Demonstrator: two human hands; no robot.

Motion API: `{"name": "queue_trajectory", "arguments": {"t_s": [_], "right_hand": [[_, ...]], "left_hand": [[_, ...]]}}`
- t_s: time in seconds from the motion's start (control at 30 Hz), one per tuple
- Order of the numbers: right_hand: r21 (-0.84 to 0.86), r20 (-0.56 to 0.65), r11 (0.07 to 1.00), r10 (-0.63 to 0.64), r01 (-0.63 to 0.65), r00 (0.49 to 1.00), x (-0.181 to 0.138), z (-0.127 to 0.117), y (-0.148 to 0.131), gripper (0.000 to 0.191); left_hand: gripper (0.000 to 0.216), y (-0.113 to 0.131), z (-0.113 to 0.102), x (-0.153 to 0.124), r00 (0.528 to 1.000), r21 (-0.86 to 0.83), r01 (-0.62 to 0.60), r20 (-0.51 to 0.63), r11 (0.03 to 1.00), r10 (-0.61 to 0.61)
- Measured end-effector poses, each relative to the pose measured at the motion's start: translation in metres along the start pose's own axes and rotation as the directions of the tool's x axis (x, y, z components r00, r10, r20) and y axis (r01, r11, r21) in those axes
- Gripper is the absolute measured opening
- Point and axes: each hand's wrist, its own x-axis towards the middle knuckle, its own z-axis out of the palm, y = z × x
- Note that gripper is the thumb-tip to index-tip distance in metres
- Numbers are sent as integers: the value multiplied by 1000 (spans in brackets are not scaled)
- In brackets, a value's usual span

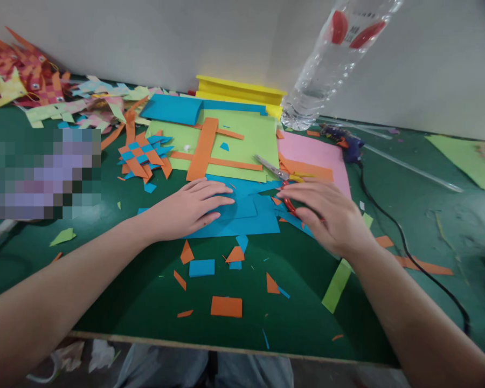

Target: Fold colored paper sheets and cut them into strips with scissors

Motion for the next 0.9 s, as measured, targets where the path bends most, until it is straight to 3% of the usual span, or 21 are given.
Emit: {"name": "queue_trajectory", "arguments": {"t_s": [0.1,0.27,0.9], "right_hand": [[-89,-41,962,255,-257,966,-2,0,11,31],[-171,-50,902,394,-396,918,-4,7,23,30],[-183,24,883,444,-433,896,-12,13,39,41]], "left_hand": [[36,-1,0,0,1000,-5,1,-15,1000,-1],[41,-1,0,-1,1000,6,25,-15,1000,-25],[39,-1,-1,-2,998,42,-9,-63,999,12]]}}
